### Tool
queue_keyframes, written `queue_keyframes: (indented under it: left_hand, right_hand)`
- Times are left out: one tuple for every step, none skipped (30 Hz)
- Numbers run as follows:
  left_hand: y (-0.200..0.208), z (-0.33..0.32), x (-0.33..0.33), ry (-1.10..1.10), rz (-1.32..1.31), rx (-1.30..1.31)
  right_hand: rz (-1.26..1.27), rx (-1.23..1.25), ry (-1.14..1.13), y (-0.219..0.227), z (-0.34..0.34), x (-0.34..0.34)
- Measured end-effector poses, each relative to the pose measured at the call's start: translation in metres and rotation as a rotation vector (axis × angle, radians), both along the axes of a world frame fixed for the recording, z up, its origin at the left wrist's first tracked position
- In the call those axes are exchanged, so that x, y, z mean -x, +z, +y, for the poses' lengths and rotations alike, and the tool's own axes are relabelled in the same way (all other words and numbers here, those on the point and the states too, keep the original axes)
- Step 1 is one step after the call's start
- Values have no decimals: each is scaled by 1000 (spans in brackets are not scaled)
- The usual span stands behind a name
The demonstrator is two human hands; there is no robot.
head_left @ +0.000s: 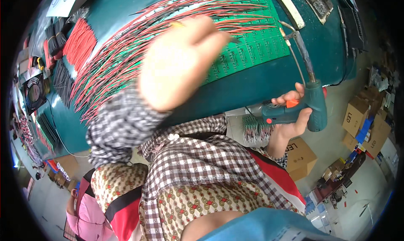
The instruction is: The person positions wires onto a circuit board with their hand and solders the connections in place using a handheld soldering gun.
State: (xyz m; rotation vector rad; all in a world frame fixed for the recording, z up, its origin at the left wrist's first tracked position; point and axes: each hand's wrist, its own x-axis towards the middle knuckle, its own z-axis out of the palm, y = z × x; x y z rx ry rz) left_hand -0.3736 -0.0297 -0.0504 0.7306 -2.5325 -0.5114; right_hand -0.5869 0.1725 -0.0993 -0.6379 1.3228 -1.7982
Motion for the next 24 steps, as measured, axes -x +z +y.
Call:
queue_keyframes:
  left_hand:
    - [-9,6,16,-11,37,4]
    - [-19,11,31,-7,89,5]
    - [-25,18,35,17,12,-7]
    - [-31,22,39,33,2,-1]
    - [-36,23,37,55,24,3]
    - [-40,24,35,66,-6,8]
    - [-44,25,32,68,7,0]
    - [-46,26,28,97,45,15]
    - [-47,27,25,119,64,26]
    - [-47,28,22,125,76,21]
    - [-47,29,20,132,69,29]
    - [-47,29,17,135,55,41]
    - [-46,28,17,136,60,38]
    - [-45,28,16,140,73,45]
    - [-44,27,15,144,77,38]
    - [-43,26,14,142,86,43]
    - [-43,26,13,143,98,35]
    - [-42,25,13,146,99,22]
    - [-41,26,12,148,120,40]
    - [-41,25,12,147,126,34]
    - [-41,26,11,152,106,28]
    - [-41,26,11,157,72,21]
    - [-41,26,11,157,85,20]
    - [-42,26,10,147,91,32]
  right_hand:
    - [-15,-20,5,0,1,3]
    - [-14,-22,10,0,0,9]
    - [-34,-33,-15,0,2,8]
    - [-36,-37,13,1,3,9]
    - [64,-83,39,2,4,8]
    - [171,-134,49,4,6,7]
    - [155,-136,70,6,7,6]
    - [193,-153,76,8,9,4]
    - [217,-175,68,10,11,2]
    - [222,-181,83,13,13,-1]
    - [243,-204,91,15,14,-3]
    - [260,-210,94,18,16,-5]
    - [296,-241,99,21,17,-7]
    - [292,-246,98,23,17,-8]
    - [330,-253,131,27,18,-9]
    - [368,-283,140,30,18,-10]
    - [361,-319,169,33,19,-10]
    - [365,-287,194,38,19,-10]
    - [359,-348,238,41,20,-10]
    - [355,-399,265,44,19,-10]
    - [348,-414,281,46,19,-10]
    - [354,-416,296,47,19,-10]
    - [339,-448,295,48,18,-11]
    - [359,-419,311,48,18,-11]
